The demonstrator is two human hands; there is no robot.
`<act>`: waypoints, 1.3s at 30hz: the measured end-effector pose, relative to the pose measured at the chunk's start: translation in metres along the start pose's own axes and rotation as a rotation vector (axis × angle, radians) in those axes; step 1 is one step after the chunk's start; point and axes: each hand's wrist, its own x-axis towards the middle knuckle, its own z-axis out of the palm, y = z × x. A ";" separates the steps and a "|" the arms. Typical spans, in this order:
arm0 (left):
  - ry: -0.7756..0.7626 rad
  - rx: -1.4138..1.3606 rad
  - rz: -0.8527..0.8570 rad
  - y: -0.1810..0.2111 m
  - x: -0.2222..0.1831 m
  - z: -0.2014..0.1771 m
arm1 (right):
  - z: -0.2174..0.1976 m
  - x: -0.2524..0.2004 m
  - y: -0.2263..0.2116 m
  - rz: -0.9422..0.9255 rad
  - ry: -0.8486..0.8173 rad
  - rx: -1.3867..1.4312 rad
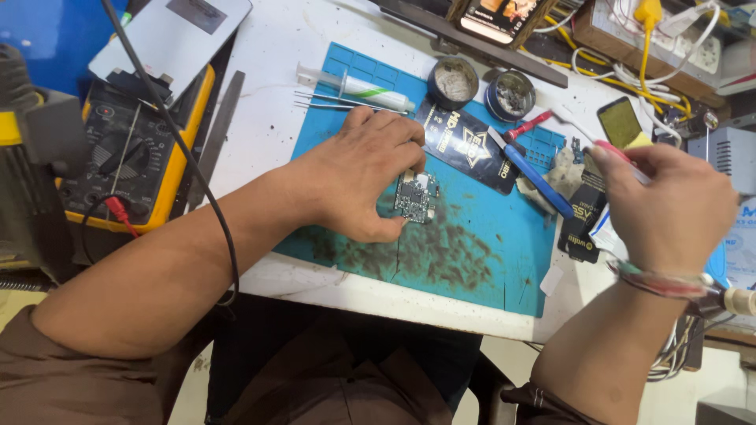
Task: The person cleans a small circuit board with a brush and liquid, then uses a soldering iron and tweezers to work on the components on a repair mat.
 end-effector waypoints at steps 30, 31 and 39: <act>-0.061 0.001 -0.068 0.001 0.003 -0.004 | 0.038 0.007 -0.060 -0.173 -0.804 0.534; -0.077 -0.004 -0.087 0.001 0.003 -0.004 | 0.036 0.011 -0.058 -0.167 -0.768 0.519; -0.080 -0.002 -0.101 0.001 0.002 -0.005 | 0.039 0.008 -0.058 -0.166 -0.756 0.568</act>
